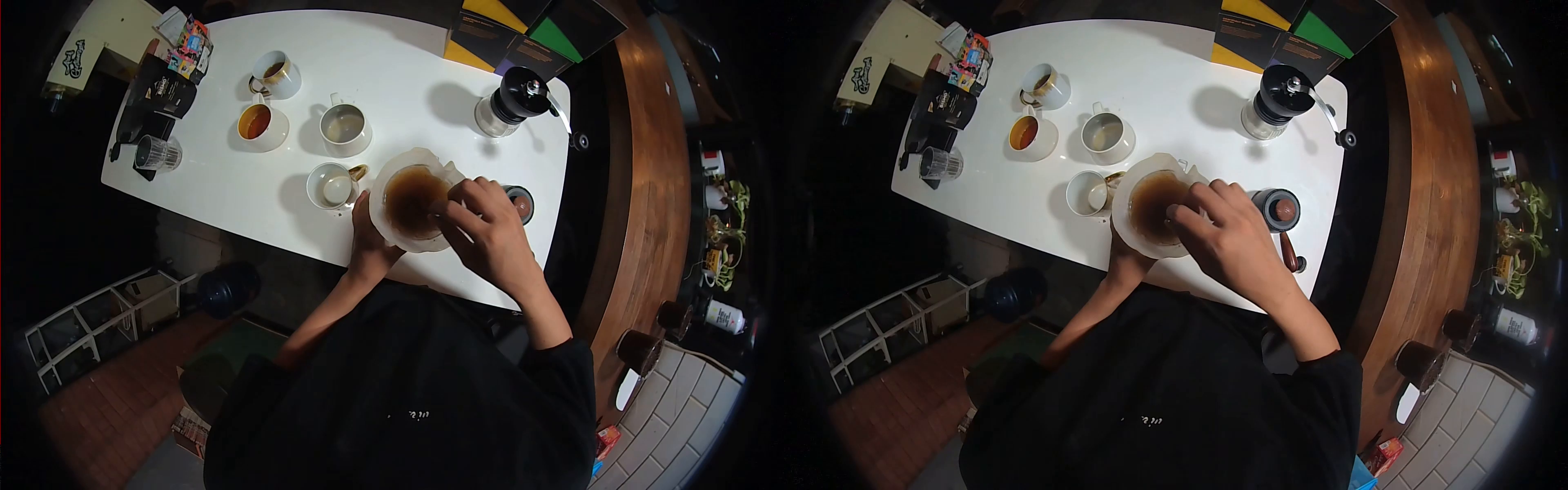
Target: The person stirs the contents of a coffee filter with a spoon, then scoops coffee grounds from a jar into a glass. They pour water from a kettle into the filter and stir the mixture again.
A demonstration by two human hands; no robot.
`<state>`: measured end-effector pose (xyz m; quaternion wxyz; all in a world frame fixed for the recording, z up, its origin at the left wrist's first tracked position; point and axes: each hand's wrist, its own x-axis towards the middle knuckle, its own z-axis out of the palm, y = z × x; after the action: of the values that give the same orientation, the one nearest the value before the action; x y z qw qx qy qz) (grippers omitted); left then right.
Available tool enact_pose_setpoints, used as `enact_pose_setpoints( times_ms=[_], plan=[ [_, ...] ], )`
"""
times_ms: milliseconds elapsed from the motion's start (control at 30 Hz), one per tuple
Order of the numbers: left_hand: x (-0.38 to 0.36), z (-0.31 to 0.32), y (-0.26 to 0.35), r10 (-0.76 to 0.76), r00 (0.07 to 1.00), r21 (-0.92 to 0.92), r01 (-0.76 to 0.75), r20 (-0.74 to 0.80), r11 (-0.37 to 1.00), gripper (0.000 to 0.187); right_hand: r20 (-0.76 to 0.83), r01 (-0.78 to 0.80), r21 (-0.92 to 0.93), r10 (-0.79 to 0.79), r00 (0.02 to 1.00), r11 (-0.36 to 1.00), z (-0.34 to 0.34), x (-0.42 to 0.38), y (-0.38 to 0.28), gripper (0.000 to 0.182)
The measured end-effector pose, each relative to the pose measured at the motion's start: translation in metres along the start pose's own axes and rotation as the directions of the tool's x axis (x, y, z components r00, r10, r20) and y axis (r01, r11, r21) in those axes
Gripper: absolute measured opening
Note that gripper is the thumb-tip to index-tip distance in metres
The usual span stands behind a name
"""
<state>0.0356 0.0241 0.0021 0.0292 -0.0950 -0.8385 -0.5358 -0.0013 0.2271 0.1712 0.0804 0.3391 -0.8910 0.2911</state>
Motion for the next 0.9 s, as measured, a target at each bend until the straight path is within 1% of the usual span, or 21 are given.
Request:
enact_pose_setpoints(
  times_ms=[133, 200, 233, 300, 333, 400, 433, 500, 633, 700, 833, 900],
  plan=[
    [-0.001, 0.000, 0.003, 0.006, 1.000, 0.026, -0.005, -0.025, 1.000, 0.081, 0.017, -0.007, -0.026, 0.008, 1.000, 1.000, -0.007, 0.002, 0.002, 0.030],
    [0.000, -0.002, 0.004, 0.075, 0.997, 0.055, -0.074, -0.021, 0.996, 0.080, 0.016, -0.049, -0.016, 0.049, 0.999, 0.999, -0.007, 0.003, -0.001, 0.030],
    [0.000, -0.002, 0.003, 0.074, 0.997, 0.055, -0.073, -0.020, 0.996, 0.080, 0.016, -0.050, -0.015, 0.050, 0.999, 0.999, -0.006, 0.003, -0.002, 0.030],
    [0.001, -0.001, 0.000, 0.017, 1.000, 0.032, -0.017, 0.002, 0.999, 0.077, 0.050, -0.049, 0.042, 0.047, 0.998, 0.998, -0.005, 0.002, -0.003, 0.029],
    [0.002, -0.001, 0.002, 0.019, 1.000, 0.033, -0.019, 0.006, 0.999, 0.077, 0.047, -0.052, 0.042, 0.050, 0.998, 0.998, -0.006, 0.003, -0.003, 0.029],
    [0.004, -0.002, 0.006, 0.009, 0.999, -0.034, -0.010, -0.036, 0.999, 0.074, 0.040, -0.027, 0.054, 0.024, 0.999, 0.998, -0.007, 0.006, -0.003, 0.028],
    [0.005, -0.002, 0.009, 0.010, 0.999, -0.032, -0.012, -0.033, 0.999, 0.074, 0.037, -0.029, 0.055, 0.027, 0.999, 0.998, -0.007, 0.007, -0.002, 0.028],
    [0.005, -0.003, 0.013, -0.013, 0.999, -0.069, 0.009, -0.052, 0.998, 0.073, 0.005, -0.013, -0.001, 0.013, 1.000, 1.000, -0.008, 0.009, -0.002, 0.027],
    [0.005, -0.004, 0.013, 0.030, 0.999, -0.035, -0.031, -0.043, 0.999, 0.073, 0.020, -0.050, -0.010, 0.050, 0.999, 0.999, -0.011, 0.010, -0.004, 0.026],
    [0.004, -0.002, 0.011, 0.021, 0.999, -0.098, -0.025, -0.047, 0.995, 0.072, 0.068, -0.050, 0.069, 0.046, 0.997, 0.996, -0.012, 0.011, -0.005, 0.026],
    [0.006, -0.003, 0.014, -0.008, 1.000, -0.079, 0.005, -0.029, 0.997, 0.071, 0.007, -0.029, 0.124, 0.028, 1.000, 0.992, -0.007, 0.013, -0.004, 0.026],
    [0.003, -0.001, 0.012, -0.005, 0.998, -0.045, 0.002, -0.065, 0.999, 0.069, -0.028, -0.047, 0.077, 0.049, 0.998, 0.996, -0.008, 0.013, -0.003, 0.026]
  ],
)
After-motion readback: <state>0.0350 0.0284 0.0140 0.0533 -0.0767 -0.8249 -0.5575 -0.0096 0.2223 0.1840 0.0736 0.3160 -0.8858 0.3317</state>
